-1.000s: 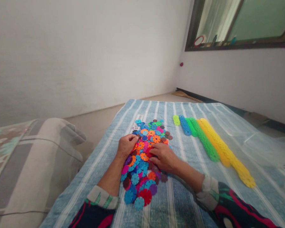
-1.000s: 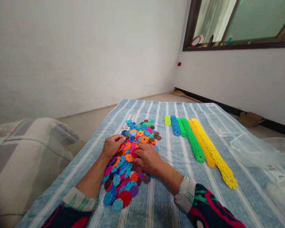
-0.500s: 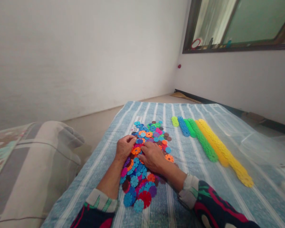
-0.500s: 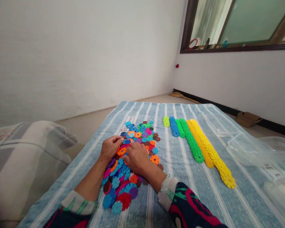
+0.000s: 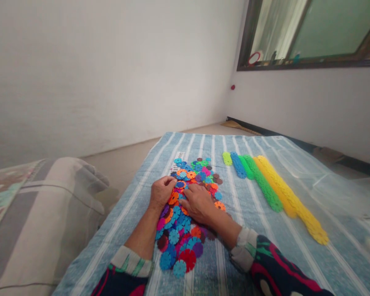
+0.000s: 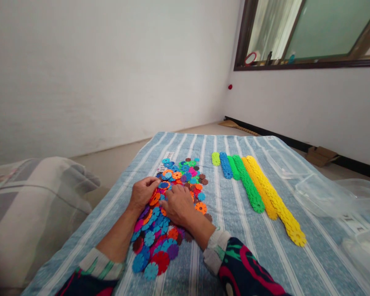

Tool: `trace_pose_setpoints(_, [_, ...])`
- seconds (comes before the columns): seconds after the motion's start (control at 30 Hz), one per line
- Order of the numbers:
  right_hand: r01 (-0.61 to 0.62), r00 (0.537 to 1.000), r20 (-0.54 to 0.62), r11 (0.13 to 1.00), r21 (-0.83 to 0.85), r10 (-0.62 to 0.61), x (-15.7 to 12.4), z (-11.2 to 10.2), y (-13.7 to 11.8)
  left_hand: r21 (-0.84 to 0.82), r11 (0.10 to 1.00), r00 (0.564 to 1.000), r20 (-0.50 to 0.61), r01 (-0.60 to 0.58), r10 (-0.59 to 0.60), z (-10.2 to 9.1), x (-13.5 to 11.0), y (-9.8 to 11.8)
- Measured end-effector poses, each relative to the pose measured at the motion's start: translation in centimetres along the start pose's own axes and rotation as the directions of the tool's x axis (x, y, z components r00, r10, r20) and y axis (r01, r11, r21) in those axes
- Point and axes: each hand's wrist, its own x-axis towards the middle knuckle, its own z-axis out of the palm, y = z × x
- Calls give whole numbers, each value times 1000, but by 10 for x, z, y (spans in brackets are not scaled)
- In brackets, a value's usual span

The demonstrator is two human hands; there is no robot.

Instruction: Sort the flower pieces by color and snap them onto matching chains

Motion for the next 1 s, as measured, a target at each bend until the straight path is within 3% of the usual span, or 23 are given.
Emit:
trace_pose_setpoints(0.1, [14, 1000, -19, 999, 31, -13, -3, -5, 3, 7, 1000, 1000, -2, -10, 10, 0, 0, 0])
trace_pose_setpoints(0.3, [-148, 988, -42, 987, -59, 145, 0, -12, 24, 15, 1000, 1000, 7, -6, 6, -1, -1, 3])
trace_pose_setpoints(0.47, [26, 999, 18, 1000, 2, -26, -10, -13, 20, 7, 1000, 1000, 20, -3, 3, -1, -1, 4])
trace_pose_setpoints(0.53, [31, 999, 25, 1000, 3, -31, -8, -18, 26, 9, 1000, 1000, 20, 0, 0, -1, -2, 4])
trace_pose_setpoints(0.67, [-142, 986, 63, 975, -173, 155, 4, -30, 55, 13, 1000, 1000, 19, 5, -5, -2, -2, 5])
trace_pose_setpoints(0.73, [-171, 975, 96, 957, -236, 198, 9, -33, 70, 11, 1000, 1000, 24, 9, -10, -2, -1, 5])
trace_pose_setpoints(0.83, [-123, 976, 144, 960, -252, 163, 12, -34, 81, 8, 1000, 999, 33, 12, -13, -1, -1, 4])
trace_pose_setpoints(1.0, [-31, 974, 205, 956, -292, 94, 18, -37, 77, 1, 1000, 999, 41, 11, -11, 0, -1, 3])
